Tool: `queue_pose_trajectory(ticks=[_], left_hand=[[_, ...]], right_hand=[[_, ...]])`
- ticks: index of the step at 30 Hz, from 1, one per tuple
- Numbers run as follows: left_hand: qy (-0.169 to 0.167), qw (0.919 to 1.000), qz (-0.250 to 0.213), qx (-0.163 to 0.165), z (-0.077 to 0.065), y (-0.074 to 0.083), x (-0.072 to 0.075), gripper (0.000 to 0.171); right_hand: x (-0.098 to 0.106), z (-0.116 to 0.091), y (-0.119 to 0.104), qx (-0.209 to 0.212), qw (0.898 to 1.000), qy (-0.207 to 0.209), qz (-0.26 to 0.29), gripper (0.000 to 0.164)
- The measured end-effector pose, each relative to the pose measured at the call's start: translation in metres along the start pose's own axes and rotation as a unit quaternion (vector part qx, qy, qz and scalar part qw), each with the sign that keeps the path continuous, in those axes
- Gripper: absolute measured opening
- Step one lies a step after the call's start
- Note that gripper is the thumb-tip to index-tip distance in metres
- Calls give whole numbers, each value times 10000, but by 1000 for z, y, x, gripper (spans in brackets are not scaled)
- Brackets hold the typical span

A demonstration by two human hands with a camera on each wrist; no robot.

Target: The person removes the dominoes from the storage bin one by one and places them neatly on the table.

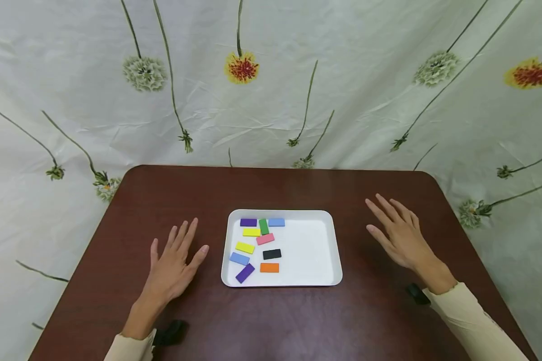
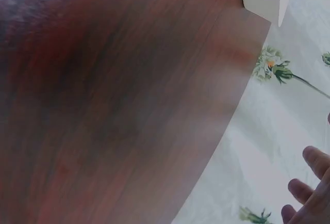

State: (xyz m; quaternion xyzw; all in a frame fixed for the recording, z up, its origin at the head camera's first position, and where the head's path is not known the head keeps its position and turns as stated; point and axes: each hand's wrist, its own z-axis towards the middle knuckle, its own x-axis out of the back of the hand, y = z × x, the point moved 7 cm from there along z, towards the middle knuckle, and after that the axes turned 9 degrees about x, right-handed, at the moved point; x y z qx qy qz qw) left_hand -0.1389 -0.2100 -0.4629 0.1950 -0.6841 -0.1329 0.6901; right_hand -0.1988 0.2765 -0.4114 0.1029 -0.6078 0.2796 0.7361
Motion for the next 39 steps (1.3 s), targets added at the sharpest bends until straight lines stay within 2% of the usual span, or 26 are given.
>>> queue_pose_trajectory(ticks=[7,15,19,23,27,30,33,39], left_hand=[[-458,9974,-550,-66,-8,12,-16,78],[-942,9895,-1084,-147,-15,22,-40,81],[-1145,9813,-1514,-309,-17,27,-45,81],[-1259,9774,-1649,-402,-18,27,-49,81],[-1274,9757,-1712,-500,-19,27,-49,80],[-1371,9731,-1780,-514,-19,25,-49,83],[-1511,9717,-1758,-448,-18,22,-50,89],[-1593,9697,-1798,-439,-17,20,-51,94]], right_hand=[[-8,20,-11,578,9980,-225,-122,58],[-17,45,-29,1296,9893,-663,54,59],[-23,58,-42,1718,9822,-749,115,59],[-32,71,-57,2084,9744,-809,236,57],[-42,82,-71,2237,9692,-913,475,53],[-48,89,-81,2294,9639,-1042,855,50],[-53,97,-92,2373,9525,-1330,1368,46],[-69,113,-115,2402,9158,-2178,2370,40]])
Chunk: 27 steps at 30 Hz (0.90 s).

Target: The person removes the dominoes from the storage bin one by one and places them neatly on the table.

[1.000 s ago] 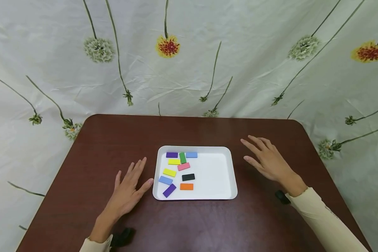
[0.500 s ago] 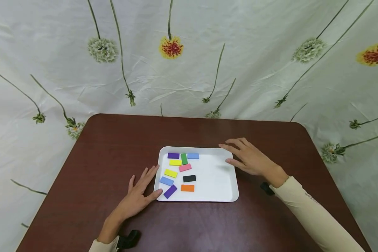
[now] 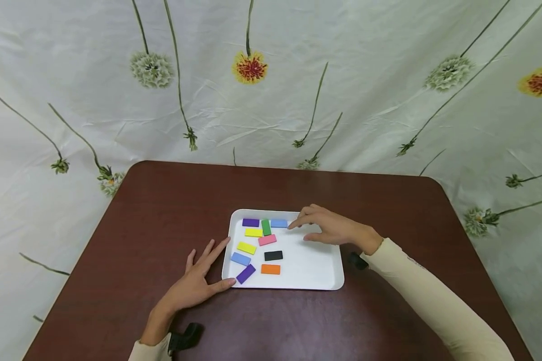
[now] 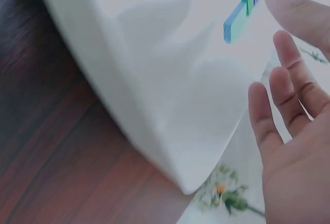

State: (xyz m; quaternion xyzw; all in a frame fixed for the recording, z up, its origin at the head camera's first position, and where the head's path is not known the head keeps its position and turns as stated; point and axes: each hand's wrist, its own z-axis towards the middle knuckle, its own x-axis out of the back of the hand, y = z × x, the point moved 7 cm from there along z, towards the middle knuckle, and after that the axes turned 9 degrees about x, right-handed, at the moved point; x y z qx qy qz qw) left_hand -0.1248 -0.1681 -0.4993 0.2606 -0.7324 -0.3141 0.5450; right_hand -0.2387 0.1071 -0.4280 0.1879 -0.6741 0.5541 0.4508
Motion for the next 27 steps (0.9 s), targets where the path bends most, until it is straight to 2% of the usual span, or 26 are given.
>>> queue_pose_trajectory(ticks=[4,7,16,21,27], left_hand=[[-10,10000,-43,-30,1,-2,-1,95],[-26,10000,-49,-39,2,-3,-1,95],[5,10000,-42,-64,2,0,-1,95],[5,10000,4,-3,3,-1,-3,96],[0,10000,-81,-19,2,-2,-2,96]], right_hand=[[-12,19,0,4,9965,-548,637,39],[-21,32,0,-16,9897,-913,1099,41],[-47,59,-5,97,9612,-1649,2210,49],[-58,65,-4,0,9537,-1869,2358,51],[-67,67,-4,-372,9516,-2074,2236,57]])
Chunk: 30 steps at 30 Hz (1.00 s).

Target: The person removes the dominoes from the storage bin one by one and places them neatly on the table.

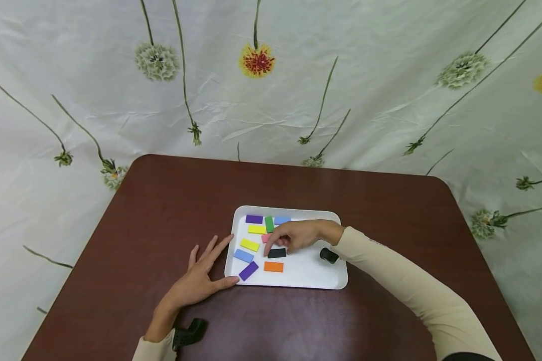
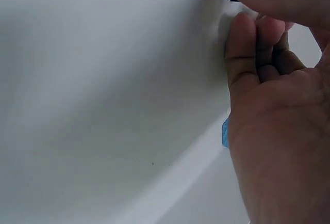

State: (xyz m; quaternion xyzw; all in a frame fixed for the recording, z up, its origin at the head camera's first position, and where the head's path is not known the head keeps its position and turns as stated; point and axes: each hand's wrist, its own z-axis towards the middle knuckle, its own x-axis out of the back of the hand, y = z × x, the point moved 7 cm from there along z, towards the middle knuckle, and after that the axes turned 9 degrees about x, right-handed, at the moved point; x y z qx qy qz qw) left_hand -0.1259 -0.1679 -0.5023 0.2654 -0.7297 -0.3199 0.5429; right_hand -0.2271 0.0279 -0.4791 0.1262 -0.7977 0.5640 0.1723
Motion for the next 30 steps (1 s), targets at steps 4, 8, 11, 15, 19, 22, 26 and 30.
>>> queue_pose_trajectory(ticks=[4,8,11,15,19,22,26,30], left_hand=[[3,10000,18,15,0,0,0,96],[-1,10000,54,55,0,-1,0,96],[-16,10000,44,52,0,0,-1,96],[0,10000,17,13,0,0,-1,95],[4,10000,20,-4,0,0,-2,95],[-2,10000,27,15,0,-1,-2,95],[-12,10000,24,20,0,-1,-2,95],[-31,10000,0,1,0,-1,-2,95]], right_hand=[[-2,0,0,-229,9994,7,-268,56],[-4,0,0,-250,9982,42,-542,52],[-5,0,-1,-217,9973,98,-688,50],[-4,-1,-1,-221,9956,195,-886,49],[-4,-3,-3,-247,9933,322,-1085,44],[-4,-5,-4,-187,9913,439,-1228,40],[-1,-9,-8,-114,9892,605,-1328,40],[5,-20,-15,-7,9874,787,-1372,44]])
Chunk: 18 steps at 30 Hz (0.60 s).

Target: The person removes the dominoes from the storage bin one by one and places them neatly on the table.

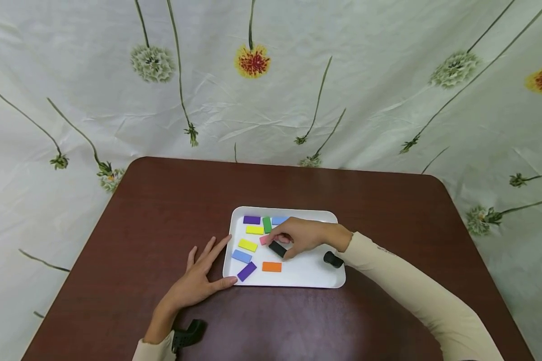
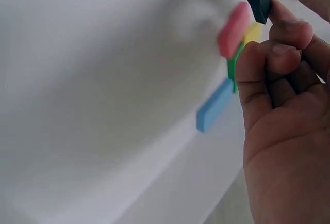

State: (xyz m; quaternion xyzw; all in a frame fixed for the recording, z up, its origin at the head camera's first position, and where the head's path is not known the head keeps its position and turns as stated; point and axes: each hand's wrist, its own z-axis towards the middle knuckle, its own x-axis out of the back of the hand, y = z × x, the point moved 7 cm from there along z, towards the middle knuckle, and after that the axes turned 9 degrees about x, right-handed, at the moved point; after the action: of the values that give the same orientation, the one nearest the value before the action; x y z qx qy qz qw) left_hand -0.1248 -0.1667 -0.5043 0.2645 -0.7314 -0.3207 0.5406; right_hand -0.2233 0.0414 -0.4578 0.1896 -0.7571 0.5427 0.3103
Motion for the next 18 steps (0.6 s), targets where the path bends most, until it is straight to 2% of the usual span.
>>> queue_pose_trajectory(ticks=[6,13,18], left_hand=[[47,10000,-54,-67,0,-1,1,94],[71,9999,-42,-135,-1,0,1,94],[77,9999,-48,-131,-1,1,1,94]], right_hand=[[24,-27,3,-204,9985,516,-33,44],[48,-74,14,-214,9922,1228,47,45],[59,-102,26,-272,9874,1556,52,44]])
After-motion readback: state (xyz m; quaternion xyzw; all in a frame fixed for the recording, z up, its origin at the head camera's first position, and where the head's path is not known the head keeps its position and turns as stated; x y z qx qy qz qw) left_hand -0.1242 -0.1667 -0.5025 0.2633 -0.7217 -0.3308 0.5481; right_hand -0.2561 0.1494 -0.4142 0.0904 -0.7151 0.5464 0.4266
